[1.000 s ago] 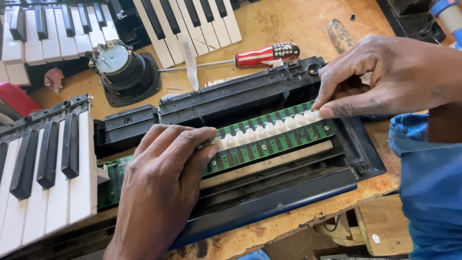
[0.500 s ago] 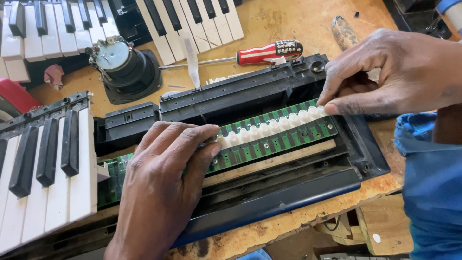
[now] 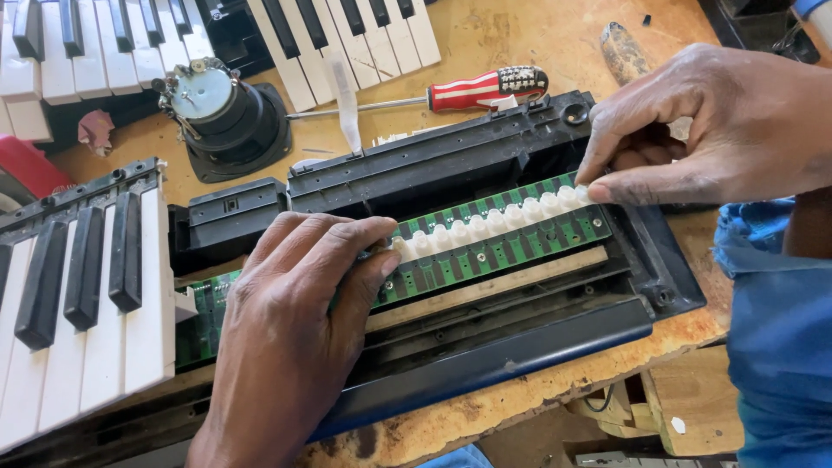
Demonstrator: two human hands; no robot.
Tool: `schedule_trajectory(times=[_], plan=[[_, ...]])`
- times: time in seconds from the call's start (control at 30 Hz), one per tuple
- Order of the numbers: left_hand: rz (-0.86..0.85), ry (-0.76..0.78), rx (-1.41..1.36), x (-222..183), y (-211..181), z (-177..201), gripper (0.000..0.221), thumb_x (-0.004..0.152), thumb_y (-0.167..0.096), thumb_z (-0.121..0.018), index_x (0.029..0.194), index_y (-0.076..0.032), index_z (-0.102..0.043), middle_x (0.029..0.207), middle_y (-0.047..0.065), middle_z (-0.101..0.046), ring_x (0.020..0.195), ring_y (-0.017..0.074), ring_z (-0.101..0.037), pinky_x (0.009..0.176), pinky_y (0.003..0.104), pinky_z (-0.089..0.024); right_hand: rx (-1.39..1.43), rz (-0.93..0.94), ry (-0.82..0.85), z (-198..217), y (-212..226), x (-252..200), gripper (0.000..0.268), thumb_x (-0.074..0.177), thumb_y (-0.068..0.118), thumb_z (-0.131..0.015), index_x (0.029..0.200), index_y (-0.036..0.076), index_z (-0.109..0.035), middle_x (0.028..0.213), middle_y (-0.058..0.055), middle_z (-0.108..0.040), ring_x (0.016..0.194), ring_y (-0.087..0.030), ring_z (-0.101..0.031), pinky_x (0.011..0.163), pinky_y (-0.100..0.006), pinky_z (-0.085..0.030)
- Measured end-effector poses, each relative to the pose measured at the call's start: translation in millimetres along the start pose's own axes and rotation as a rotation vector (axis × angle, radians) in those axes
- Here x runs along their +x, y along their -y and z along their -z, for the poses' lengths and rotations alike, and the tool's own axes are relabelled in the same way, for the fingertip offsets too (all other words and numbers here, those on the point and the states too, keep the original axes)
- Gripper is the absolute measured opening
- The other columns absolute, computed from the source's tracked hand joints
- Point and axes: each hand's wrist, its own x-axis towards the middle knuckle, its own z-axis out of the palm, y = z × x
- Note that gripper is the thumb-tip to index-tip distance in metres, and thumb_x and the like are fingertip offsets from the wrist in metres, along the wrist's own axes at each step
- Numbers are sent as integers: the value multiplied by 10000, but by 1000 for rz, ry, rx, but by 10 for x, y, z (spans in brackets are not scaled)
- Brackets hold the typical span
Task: Disassembling an electronic keyboard to clean and adjust the key mechanism and contact strips.
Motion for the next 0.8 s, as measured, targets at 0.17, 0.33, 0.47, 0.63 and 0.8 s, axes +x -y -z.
schedule_trajectory(times=[0.17, 0.33, 0.47, 0.63, 0.8], plan=[[6, -1, 10, 1, 1, -6, 189, 1009, -164, -630, 1098, -21, -716, 988, 70, -727, 897, 277, -604, 771, 403, -499, 24, 55, -27, 34, 60, -16, 273, 838, 365, -754, 1083, 392, -872, 766, 93, -789, 651, -110, -711, 699, -267, -778], [17, 6, 10, 1, 0, -3, 198, 1011, -174, -623, 1109, -28, -715, 998, 69, -732, 896, 277, -601, 767, 407, -498, 10, -14, 21, 20, 52, -6, 325, 842, 378, -734, 1143, 441, -841, 861, 142, -826, 658, -113, -735, 719, -282, -793], [17, -4, 41, 3, 11, -9, 194, 1003, -172, -648, 1111, -26, -716, 1015, 66, -743, 888, 283, -608, 790, 408, -494, 119, 123, -27, 35, 97, -19, 276, 829, 332, -740, 1058, 343, -893, 922, 105, -897, 912, -98, -869, 915, -268, -801], [29, -2, 44, -3, 15, -15, 197, 1007, -186, -641, 1109, -34, -714, 1022, 62, -743, 893, 285, -604, 784, 409, -494, 72, 139, -53, 11, 43, -12, 287, 851, 346, -710, 1103, 353, -846, 956, 105, -854, 905, -131, -825, 923, -321, -770], [28, 9, 40, 5, 6, -12, 205, 1007, -188, -639, 1117, -32, -714, 1010, 66, -740, 890, 284, -605, 774, 414, -491, 33, -25, 2, 21, 76, -14, 293, 851, 385, -717, 1113, 405, -848, 884, 134, -845, 732, -119, -776, 792, -294, -794]])
